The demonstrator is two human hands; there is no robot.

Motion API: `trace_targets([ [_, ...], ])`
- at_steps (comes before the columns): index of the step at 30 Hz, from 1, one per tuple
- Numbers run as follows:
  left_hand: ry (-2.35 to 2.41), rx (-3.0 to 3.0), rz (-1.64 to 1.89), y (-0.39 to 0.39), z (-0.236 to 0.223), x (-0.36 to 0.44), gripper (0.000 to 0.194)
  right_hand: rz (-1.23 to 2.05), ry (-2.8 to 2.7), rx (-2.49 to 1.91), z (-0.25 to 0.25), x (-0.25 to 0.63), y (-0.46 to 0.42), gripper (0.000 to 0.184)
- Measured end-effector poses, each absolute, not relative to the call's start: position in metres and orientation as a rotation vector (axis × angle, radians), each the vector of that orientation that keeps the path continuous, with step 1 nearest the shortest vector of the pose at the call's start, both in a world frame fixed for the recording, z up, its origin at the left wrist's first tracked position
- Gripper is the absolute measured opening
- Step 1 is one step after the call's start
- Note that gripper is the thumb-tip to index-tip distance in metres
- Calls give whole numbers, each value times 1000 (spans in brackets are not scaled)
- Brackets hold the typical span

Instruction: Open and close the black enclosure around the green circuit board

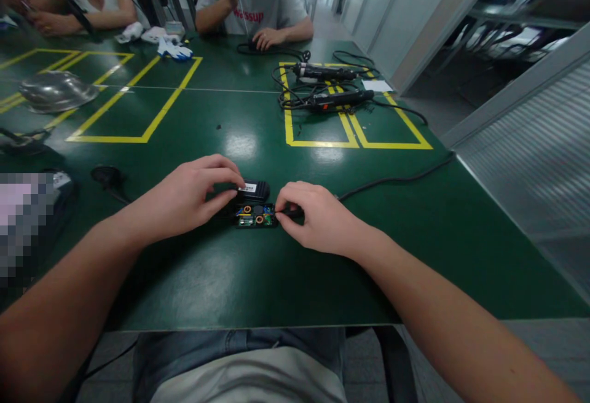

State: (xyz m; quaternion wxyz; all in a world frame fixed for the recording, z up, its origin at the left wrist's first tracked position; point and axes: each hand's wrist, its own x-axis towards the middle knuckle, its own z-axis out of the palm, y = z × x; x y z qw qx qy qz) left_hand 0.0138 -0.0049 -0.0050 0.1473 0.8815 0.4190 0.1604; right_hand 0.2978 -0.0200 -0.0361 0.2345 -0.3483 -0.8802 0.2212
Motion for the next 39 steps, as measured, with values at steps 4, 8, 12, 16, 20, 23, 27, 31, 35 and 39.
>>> trace_targets([
  [4, 1230, 2594, 334, -2, -16, 17, 42, 590, -2424, -955, -36, 297, -20, 8],
  [8, 1337, 2544, 276, -2, -18, 17, 55, 637, -2388, -1006, -35, 296, -21, 13],
  [12, 1330, 2533, 419, -6, -9, 16, 58, 743, -2314, -1043, -36, 295, -25, 38],
  [16, 1144, 2500, 447, -12, 3, 17, 48, 736, -2311, -1028, -38, 294, -28, 66],
  [20, 1026, 2522, 308, -17, 5, 21, 36, 729, -2360, -1021, -39, 295, -27, 65],
  [23, 1019, 2546, 283, -19, 3, 24, 34, 664, -2414, -986, -38, 295, -26, 40],
  [27, 1006, 2563, 253, -19, 2, 26, 32, 623, -2441, -960, -37, 295, -25, 27],
  [31, 1024, 2571, 206, -19, 4, 27, 33, 623, -2441, -946, -37, 296, -25, 26],
  [35, 1041, 2577, 207, -19, 4, 27, 34, 618, -2427, -949, -38, 296, -25, 25],
  [39, 1039, 2569, 207, -19, 3, 27, 32, 606, -2431, -937, -39, 296, -24, 25],
])
